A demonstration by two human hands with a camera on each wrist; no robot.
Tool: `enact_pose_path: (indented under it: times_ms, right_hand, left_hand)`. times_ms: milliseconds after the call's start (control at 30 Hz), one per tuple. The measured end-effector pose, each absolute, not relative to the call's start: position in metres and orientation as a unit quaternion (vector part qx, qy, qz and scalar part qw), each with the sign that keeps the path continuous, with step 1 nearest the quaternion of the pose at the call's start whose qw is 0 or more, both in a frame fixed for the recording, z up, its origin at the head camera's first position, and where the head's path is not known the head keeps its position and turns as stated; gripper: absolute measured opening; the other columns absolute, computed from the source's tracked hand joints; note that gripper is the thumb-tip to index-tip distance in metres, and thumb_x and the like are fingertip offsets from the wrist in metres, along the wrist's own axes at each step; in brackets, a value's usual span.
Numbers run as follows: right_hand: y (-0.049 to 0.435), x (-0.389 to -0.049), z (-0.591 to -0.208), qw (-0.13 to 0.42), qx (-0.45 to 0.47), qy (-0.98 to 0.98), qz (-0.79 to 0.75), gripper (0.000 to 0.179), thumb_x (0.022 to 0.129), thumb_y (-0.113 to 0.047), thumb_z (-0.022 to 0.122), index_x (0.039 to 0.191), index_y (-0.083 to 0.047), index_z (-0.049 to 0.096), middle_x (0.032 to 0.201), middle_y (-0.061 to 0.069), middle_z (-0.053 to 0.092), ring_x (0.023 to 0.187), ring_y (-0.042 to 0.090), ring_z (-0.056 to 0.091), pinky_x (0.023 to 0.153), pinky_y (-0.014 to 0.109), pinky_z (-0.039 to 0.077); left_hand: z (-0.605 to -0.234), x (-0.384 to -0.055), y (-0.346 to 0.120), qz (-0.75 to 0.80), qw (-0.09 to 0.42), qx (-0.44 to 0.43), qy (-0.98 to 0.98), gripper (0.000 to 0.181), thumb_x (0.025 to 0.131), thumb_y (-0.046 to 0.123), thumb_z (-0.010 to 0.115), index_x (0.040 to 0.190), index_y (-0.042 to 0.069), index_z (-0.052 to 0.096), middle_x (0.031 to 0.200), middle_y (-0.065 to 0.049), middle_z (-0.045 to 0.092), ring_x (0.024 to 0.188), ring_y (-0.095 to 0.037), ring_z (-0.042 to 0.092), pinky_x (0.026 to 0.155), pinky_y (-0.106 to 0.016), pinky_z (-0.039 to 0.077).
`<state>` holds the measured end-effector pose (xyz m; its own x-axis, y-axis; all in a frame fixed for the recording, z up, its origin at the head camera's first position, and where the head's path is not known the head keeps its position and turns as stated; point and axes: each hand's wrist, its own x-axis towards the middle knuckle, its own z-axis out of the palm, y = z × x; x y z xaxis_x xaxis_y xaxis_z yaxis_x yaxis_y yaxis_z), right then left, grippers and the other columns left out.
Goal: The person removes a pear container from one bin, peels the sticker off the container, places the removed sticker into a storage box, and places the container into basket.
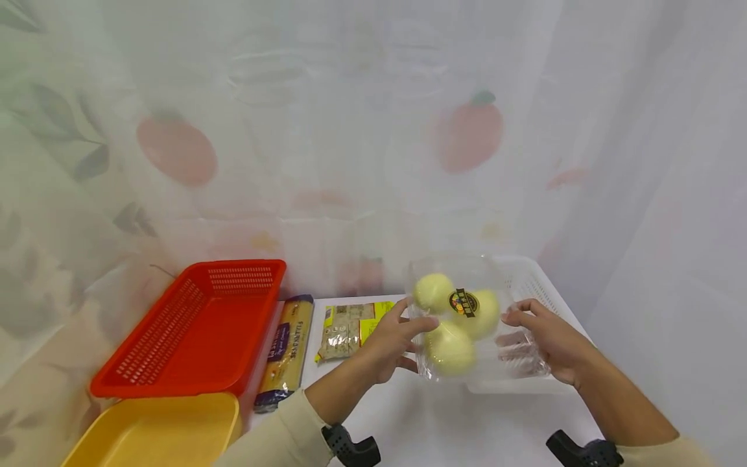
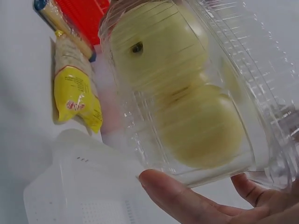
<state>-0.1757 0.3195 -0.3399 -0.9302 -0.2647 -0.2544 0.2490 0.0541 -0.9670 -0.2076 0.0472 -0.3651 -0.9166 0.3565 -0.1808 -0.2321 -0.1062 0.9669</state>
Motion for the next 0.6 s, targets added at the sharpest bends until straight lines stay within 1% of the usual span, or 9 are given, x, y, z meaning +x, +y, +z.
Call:
enact_pose_path:
  times_ms: [167,367,500,600]
  right_hand:
    - [0.307,-0.174,-0.342,0.197,-0.013,0.719,-0.666,0.021,0.101,-0.028,0.049,0.103,-0.013,0.034,0.109,0.024,0.055,0.097,0.044,0.062,0.074,0.055,0.052]
    - [0.292,-0.171,-0.344,0.215,-0.02,0.727,-0.651,0.024,0.099,-0.027,0.051,0.1,-0.009,0.034,0.107,0.022,0.058,0.094,0.042,0.063,0.067,0.049,0.055]
    - [0.283,-0.168,-0.346,0.218,-0.026,0.736,-0.641,0.026,0.099,-0.027,0.051,0.099,-0.008,0.035,0.107,0.022,0.06,0.092,0.04,0.064,0.063,0.045,0.055]
    - [0.276,-0.165,-0.348,0.219,-0.031,0.734,-0.642,0.025,0.099,-0.026,0.052,0.097,-0.007,0.036,0.108,0.023,0.06,0.091,0.039,0.065,0.062,0.044,0.055]
  left_hand:
    - [-0.365,-0.205,0.033,0.734,0.198,0.041,0.648,0.076,0.078,0.028,0.077,0.144,0.024,0.04,0.121,-0.012,0.05,0.086,-0.037,0.065,0.051,-0.048,0.055]
    - [-0.364,-0.2,0.014,0.722,0.196,0.037,0.663,0.078,0.078,0.027,0.075,0.147,0.023,0.038,0.12,-0.012,0.051,0.093,-0.037,0.063,0.053,-0.047,0.055]
    - [-0.365,-0.196,0.002,0.715,0.195,0.031,0.67,0.08,0.077,0.026,0.075,0.148,0.024,0.037,0.118,-0.012,0.052,0.091,-0.036,0.063,0.053,-0.046,0.055]
    - [-0.366,-0.193,-0.006,0.711,0.193,0.028,0.676,0.082,0.076,0.025,0.075,0.149,0.024,0.036,0.116,-0.013,0.051,0.091,-0.036,0.062,0.052,-0.044,0.055]
